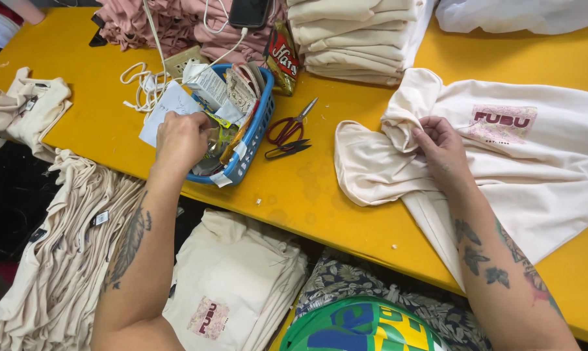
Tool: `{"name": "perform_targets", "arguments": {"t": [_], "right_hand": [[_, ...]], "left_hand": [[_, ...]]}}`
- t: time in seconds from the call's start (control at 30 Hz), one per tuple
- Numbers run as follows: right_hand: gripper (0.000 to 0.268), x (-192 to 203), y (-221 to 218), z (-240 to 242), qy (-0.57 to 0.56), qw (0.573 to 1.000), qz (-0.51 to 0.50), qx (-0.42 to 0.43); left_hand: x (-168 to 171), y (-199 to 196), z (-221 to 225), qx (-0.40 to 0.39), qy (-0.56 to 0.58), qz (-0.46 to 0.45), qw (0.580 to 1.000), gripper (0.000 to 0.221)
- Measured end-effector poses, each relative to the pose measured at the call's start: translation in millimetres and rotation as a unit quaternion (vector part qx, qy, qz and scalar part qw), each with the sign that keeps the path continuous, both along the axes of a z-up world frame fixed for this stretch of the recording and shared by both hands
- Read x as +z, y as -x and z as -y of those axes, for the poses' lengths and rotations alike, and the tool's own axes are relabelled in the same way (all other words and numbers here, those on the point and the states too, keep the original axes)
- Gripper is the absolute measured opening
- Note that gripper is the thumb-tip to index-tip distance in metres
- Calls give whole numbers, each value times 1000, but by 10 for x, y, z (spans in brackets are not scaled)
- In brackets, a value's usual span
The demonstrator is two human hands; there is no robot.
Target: Trimming loose threads from t-shirts using scissors and folding them on a work table in a garment factory.
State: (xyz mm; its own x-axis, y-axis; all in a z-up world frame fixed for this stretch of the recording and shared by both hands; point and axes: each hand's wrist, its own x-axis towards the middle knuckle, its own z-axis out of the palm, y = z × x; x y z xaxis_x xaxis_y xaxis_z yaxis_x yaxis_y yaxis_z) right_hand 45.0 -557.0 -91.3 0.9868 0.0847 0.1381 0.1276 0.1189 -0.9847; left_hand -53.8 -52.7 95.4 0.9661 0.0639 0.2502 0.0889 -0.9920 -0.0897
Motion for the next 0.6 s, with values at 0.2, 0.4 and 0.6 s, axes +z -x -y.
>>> {"name": "perform_targets", "arguments": {"t": [0.2,0.4,0.6], "right_hand": [[33,302,223,-96,-23,1000,-5,-13],[32,250,165,-84,-10,1000,-4,-19],[32,284,172,-95,-26,999,31,-5]], "left_hand": [[-70,-26,-106,-9,-71,0,997,2],[385,303,871,-90,-124,194,969,4],[395,1073,2400,-495,227,227,807,20]]}}
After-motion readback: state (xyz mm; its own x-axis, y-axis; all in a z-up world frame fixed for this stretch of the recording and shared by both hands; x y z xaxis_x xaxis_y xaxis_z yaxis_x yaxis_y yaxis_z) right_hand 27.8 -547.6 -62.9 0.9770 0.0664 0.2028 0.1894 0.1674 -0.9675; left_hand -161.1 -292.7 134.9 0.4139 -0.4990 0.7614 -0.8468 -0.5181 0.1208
